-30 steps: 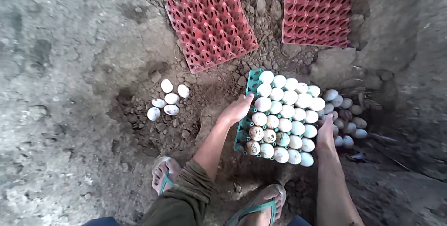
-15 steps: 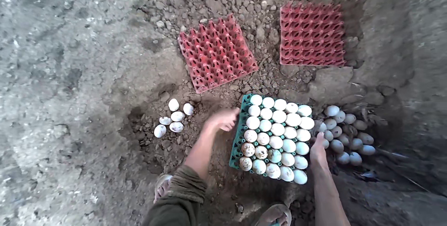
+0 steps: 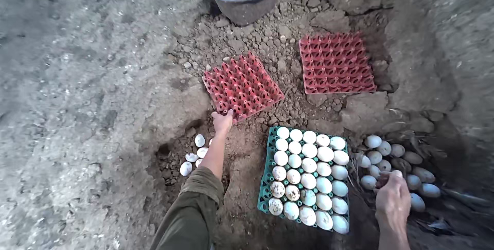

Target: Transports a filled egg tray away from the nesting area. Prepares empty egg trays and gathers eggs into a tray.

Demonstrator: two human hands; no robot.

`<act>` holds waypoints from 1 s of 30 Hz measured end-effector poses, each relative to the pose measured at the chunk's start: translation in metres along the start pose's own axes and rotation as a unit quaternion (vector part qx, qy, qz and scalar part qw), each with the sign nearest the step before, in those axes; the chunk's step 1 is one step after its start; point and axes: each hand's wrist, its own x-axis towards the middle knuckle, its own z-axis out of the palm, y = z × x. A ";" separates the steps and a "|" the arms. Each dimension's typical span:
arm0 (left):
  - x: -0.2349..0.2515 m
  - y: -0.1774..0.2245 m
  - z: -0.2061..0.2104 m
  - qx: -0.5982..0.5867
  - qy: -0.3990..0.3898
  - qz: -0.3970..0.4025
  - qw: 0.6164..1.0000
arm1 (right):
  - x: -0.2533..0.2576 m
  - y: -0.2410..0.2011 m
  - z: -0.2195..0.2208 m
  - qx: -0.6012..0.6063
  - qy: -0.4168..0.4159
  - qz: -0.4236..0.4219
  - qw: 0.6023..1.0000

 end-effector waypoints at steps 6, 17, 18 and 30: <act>-0.016 0.022 -0.021 -0.111 -0.031 0.100 0.988 | -0.011 -0.044 -0.006 0.044 -0.011 -0.159 0.986; -0.154 0.142 -0.033 0.022 -0.298 0.388 0.872 | 0.026 -0.106 -0.033 0.274 -0.214 -0.128 0.929; -0.170 0.147 -0.025 0.051 -0.306 0.389 0.867 | 0.024 -0.108 -0.036 0.299 -0.211 -0.124 0.922; -0.233 0.069 -0.084 0.264 -0.494 0.363 0.744 | 0.060 -0.160 -0.070 -0.035 -0.224 -0.121 0.966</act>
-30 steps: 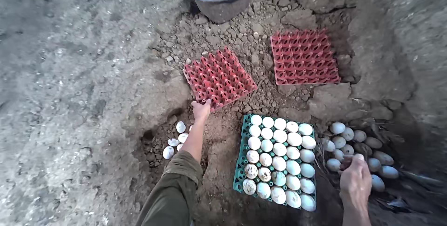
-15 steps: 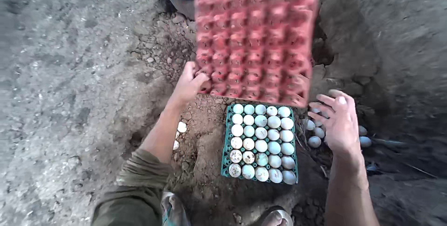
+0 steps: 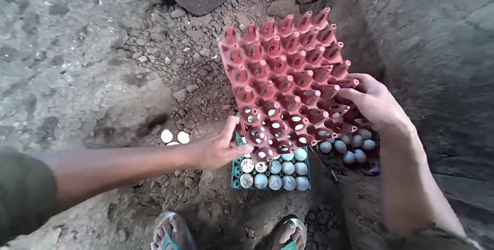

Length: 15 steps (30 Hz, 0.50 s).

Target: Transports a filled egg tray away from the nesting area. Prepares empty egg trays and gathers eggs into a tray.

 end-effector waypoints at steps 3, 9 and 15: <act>-0.019 -0.030 -0.022 0.005 -0.101 -0.014 0.995 | 0.021 -0.012 -0.009 -0.089 -0.130 -0.057 0.986; -0.035 -0.111 0.000 -0.343 0.013 -0.107 0.933 | 0.060 -0.024 0.014 -0.191 -0.327 -0.082 0.922; -0.032 -0.146 0.041 -0.335 -0.122 -0.079 0.931 | 0.081 -0.035 0.045 -0.200 -0.357 -0.052 0.911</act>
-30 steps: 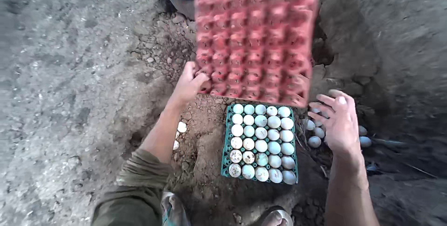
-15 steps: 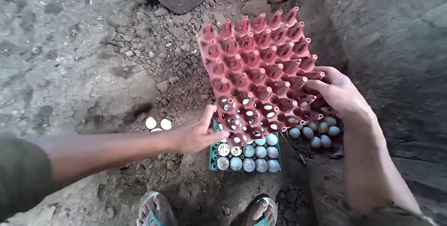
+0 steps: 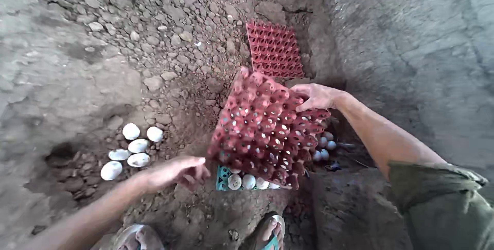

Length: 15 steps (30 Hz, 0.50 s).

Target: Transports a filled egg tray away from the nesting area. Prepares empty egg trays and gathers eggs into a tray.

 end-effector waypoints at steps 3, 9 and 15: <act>0.002 -0.007 0.015 -0.014 -0.083 0.060 0.995 | 0.016 0.003 0.014 -0.033 -0.030 0.015 0.999; -0.018 0.011 0.003 0.087 -0.051 0.015 0.995 | 0.035 0.027 0.039 -0.070 -0.089 0.072 0.991; -0.030 -0.019 -0.024 0.011 0.207 -0.031 0.978 | 0.069 0.047 0.054 -0.207 -0.101 0.043 0.972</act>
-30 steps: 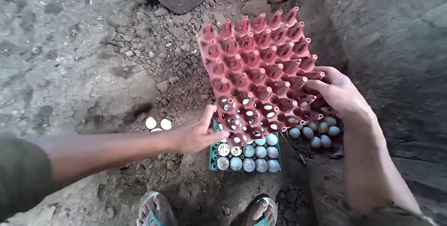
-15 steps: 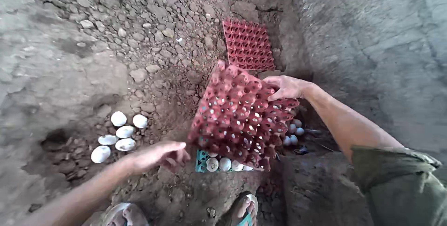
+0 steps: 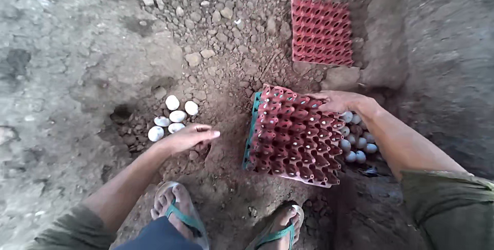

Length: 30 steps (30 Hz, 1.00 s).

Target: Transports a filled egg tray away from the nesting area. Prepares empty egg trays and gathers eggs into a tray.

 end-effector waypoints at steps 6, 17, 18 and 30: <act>0.002 -0.058 -0.022 0.040 0.337 -0.032 0.940 | 0.007 0.007 0.020 -0.090 0.055 0.015 0.994; 0.043 -0.126 -0.069 0.270 0.420 -0.112 0.859 | -0.007 -0.128 -0.047 -0.110 0.174 -0.100 0.973; 0.045 -0.126 -0.072 0.284 0.415 -0.111 0.857 | -0.001 -0.165 -0.047 -0.100 0.180 -0.134 0.969; 0.039 -0.147 -0.071 0.383 0.337 -0.053 0.858 | 0.197 -0.412 0.079 -0.172 -0.021 -0.245 0.954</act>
